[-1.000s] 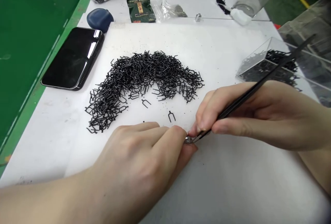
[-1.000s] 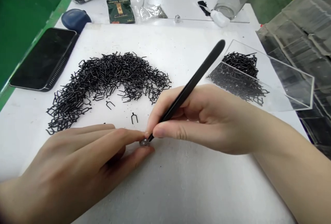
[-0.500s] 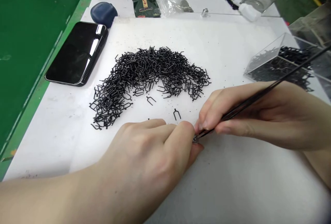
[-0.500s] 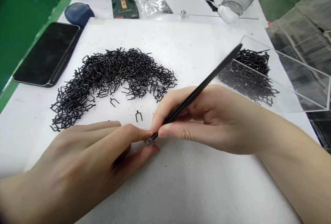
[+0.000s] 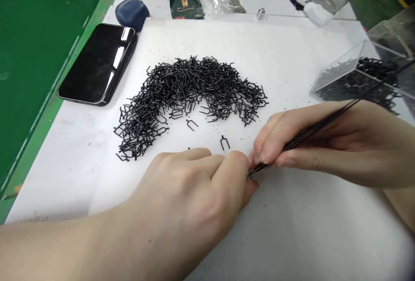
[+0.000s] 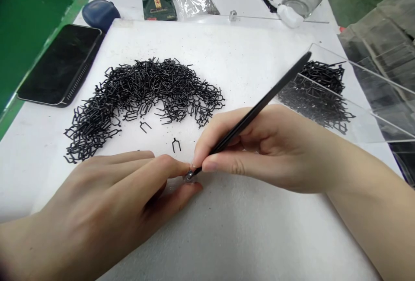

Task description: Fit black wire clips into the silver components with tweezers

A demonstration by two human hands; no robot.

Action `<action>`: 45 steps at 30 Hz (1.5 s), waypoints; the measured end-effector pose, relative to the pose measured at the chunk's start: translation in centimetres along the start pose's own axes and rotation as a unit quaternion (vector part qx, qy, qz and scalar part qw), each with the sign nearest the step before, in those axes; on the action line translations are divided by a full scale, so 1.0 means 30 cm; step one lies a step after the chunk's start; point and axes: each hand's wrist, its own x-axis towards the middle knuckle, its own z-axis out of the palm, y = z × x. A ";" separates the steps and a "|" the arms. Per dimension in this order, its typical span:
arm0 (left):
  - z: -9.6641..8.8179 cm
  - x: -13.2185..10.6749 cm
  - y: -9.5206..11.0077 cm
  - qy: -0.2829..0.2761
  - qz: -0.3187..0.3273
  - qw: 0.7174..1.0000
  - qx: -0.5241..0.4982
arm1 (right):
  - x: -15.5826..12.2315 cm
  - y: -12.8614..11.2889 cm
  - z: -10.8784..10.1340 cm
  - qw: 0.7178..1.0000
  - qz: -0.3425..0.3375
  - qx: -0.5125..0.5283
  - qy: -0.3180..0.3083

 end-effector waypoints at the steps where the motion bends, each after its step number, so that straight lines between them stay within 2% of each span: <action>1: 0.001 0.000 0.000 -0.001 -0.002 1.000 -0.003 | 0.001 -0.002 0.002 1.000 0.000 -0.001 0.000; 8: 0.014 0.003 0.000 0.022 0.004 1.000 -0.013 | 0.024 -0.010 0.027 0.998 0.005 0.057 0.022; 16: -0.006 -0.007 -0.006 0.015 0.007 1.000 -0.010 | 0.024 -0.008 0.032 0.998 0.012 0.057 0.028; 21: 0.001 -0.002 0.000 0.003 0.008 1.000 -0.009 | 0.030 -0.012 0.033 0.998 0.020 0.052 0.034; 37: 0.002 -0.004 -0.004 0.010 0.005 1.000 -0.015 | 0.026 -0.007 0.031 0.998 0.007 0.050 0.034; 39: 0.005 -0.007 -0.006 0.007 0.004 1.000 -0.016 | 0.017 -0.004 0.029 0.998 -0.008 0.036 0.059; 42: 0.009 -0.006 -0.005 0.010 0.006 1.000 -0.013 | 0.006 -0.003 0.026 0.988 -0.043 -0.029 0.147; 45: 0.007 -0.003 0.001 0.009 0.014 1.000 0.013 | 0.011 -0.008 0.024 0.971 -0.043 -0.095 0.213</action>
